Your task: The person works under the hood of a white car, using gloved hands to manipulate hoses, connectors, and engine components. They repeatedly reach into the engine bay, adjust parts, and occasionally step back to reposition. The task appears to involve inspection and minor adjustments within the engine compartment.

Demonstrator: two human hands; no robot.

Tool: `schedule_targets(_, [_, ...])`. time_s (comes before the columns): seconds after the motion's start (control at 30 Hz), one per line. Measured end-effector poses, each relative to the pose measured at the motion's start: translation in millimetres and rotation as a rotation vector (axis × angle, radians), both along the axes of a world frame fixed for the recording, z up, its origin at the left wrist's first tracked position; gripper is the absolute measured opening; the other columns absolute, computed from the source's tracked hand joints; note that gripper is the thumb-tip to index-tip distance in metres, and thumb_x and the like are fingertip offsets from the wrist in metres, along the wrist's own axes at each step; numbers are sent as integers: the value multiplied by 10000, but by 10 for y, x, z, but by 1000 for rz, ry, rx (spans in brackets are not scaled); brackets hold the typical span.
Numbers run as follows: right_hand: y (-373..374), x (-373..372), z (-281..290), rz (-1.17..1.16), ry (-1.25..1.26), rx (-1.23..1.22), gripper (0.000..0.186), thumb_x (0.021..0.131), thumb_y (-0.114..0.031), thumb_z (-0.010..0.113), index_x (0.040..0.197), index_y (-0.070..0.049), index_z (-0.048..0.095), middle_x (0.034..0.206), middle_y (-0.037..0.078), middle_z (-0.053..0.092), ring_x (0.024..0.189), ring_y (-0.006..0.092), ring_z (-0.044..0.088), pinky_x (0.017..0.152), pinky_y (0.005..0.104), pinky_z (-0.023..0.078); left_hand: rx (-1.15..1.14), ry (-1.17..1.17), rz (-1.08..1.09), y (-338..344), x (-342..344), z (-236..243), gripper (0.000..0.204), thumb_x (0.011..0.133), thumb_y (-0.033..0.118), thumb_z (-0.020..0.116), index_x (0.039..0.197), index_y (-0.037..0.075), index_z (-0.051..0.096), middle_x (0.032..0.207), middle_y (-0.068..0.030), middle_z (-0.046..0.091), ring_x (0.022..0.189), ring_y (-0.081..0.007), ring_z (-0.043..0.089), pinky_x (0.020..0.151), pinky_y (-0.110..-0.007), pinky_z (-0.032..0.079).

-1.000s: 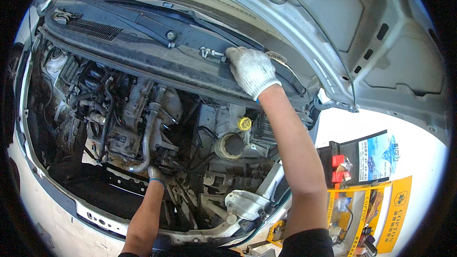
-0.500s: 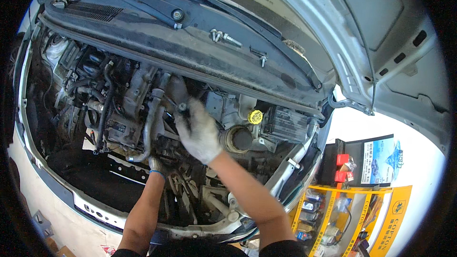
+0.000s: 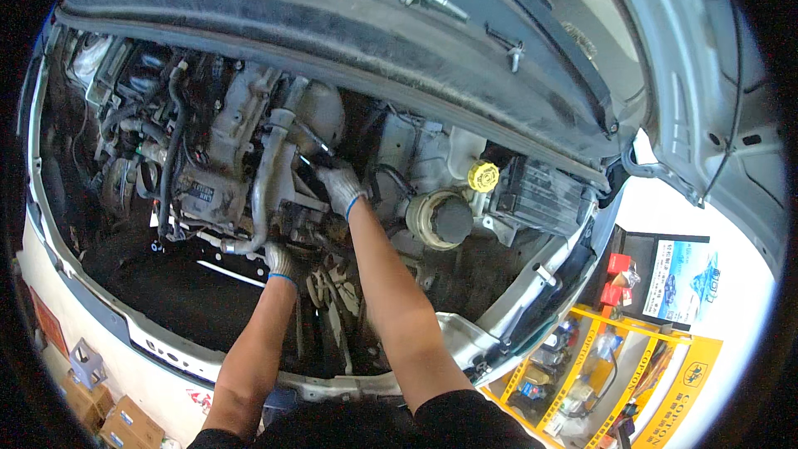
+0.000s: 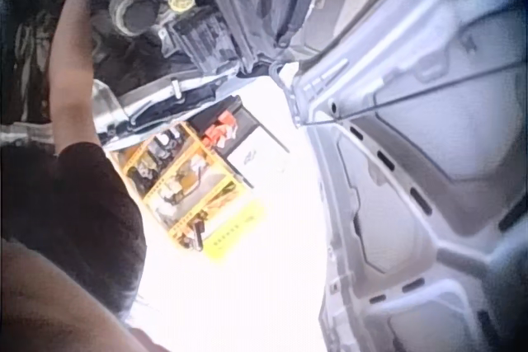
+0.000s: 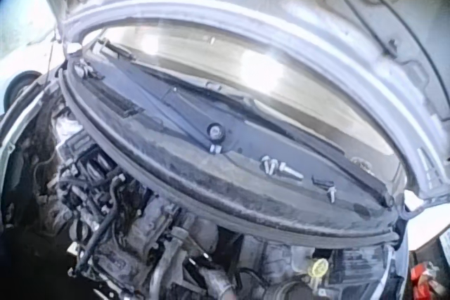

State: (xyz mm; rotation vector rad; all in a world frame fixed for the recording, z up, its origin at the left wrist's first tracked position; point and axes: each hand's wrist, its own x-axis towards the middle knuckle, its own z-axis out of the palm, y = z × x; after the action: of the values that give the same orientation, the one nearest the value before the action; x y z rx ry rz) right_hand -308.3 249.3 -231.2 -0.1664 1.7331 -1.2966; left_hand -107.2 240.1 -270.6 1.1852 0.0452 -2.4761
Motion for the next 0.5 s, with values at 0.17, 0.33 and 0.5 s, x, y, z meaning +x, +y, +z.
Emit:
schedule_targets(0.17, [-14, -106, -118, 155, 179, 92, 366, 955, -233, 632, 1267, -47, 682, 1162, 143, 732, 1026, 283, 676, 878, 400, 522, 122, -42, 44, 18, -142, 457, 586, 1040, 555, 412, 1461, 170, 545, 1363, -99, 629, 1178, -331, 600, 972, -549, 518])
schedule_targets(0.33, [116, -294, -354, 158, 232, -9, 351, 945, -198, 646, 1258, -47, 689, 1188, 124, 736, 1037, 252, 666, 911, 376, 506, 55, -181, 110, 209, -250, 363, 552, 1058, 474, 394, 1432, 103, 558, 1402, -133, 596, 1200, -337, 602, 1054, -518, 480])
schedule_targets(0.5, [-193, 133, 133, 229, 487, 271, 380, 979, -329, 602, 1198, -38, 712, 1223, 224, 707, 1141, 433, 642, 945, 453, 523, -107, -200, 266, 267, -57, -250, 471, 1037, 367, 459, 1356, 45, 588, 1295, -131, 637, 1138, -296, 635, 975, -460, 526])
